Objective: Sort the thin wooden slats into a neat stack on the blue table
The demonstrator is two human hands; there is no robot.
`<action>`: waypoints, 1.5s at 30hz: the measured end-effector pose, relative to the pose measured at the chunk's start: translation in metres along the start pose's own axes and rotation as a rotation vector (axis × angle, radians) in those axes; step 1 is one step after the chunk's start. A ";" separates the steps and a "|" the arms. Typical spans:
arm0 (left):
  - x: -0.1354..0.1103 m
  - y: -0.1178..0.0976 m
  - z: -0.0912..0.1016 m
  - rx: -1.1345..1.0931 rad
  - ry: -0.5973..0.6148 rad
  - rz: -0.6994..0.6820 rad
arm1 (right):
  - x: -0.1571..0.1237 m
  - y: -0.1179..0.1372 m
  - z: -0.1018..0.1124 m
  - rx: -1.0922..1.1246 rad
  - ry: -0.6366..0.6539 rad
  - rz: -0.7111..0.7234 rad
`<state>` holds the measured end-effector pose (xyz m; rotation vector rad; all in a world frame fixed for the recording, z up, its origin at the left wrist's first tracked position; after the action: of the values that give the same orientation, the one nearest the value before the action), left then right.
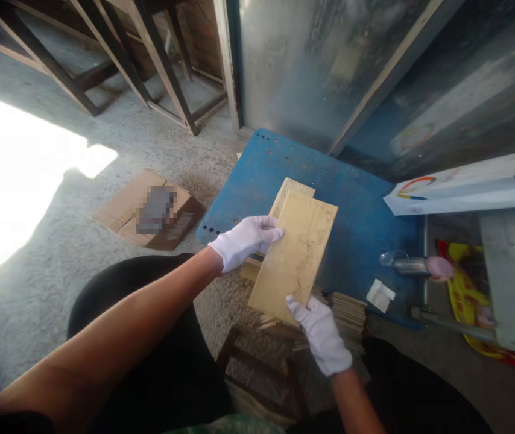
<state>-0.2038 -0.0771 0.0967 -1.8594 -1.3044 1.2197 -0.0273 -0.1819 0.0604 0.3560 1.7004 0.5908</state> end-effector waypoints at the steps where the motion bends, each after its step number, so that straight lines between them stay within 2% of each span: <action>1: -0.002 -0.001 -0.004 0.031 0.044 -0.003 | -0.002 -0.002 0.002 -0.015 -0.010 0.001; 4: -0.009 -0.003 -0.021 0.100 0.189 -0.008 | -0.006 -0.005 0.007 -0.109 -0.048 -0.004; 8: -0.020 -0.007 -0.035 0.239 0.264 -0.067 | -0.010 0.001 0.018 -0.292 -0.100 0.006; 11: -0.028 -0.006 -0.045 0.493 0.352 -0.114 | -0.018 0.026 0.047 -0.401 -0.239 0.083; 14: -0.035 -0.006 -0.054 0.724 0.457 -0.189 | -0.038 0.060 0.089 -0.431 -0.487 0.159; 17: -0.037 -0.006 -0.057 0.839 0.503 -0.238 | -0.057 0.086 0.100 -0.374 -0.534 0.218; 22: -0.040 -0.009 -0.063 0.956 0.570 -0.292 | -0.070 0.096 0.085 -0.477 -0.521 0.112; 28: -0.045 -0.007 -0.067 1.000 0.622 -0.271 | -0.071 0.088 0.067 -0.658 -0.414 0.002; 32: -0.044 -0.007 -0.066 1.029 0.667 -0.276 | -0.074 0.078 0.062 -0.624 -0.415 0.047; 36: -0.045 -0.005 -0.063 1.130 0.794 -0.219 | -0.072 0.061 0.053 -0.653 -0.420 0.131; 40: -0.048 -0.004 -0.050 1.329 0.936 -0.087 | -0.057 0.044 0.033 -0.691 -0.377 0.186; 43: -0.042 -0.012 -0.026 1.535 0.860 0.049 | -0.040 0.035 0.011 -0.770 -0.288 0.246; 45: -0.038 -0.020 -0.014 1.603 0.779 0.087 | -0.029 0.029 -0.003 -0.823 -0.226 0.310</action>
<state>-0.2034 -0.1043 0.1327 -0.8841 0.2857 0.8562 -0.0262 -0.1741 0.1004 0.0790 1.0685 1.3556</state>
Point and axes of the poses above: each hand's wrist, its own x-axis towards the middle knuckle, its own z-axis out of the back of the hand, y = z × x, the point moved 10 cm from there along x, towards the middle knuckle, and after that the axes turned 13 degrees about -z, right-handed, at the moved point
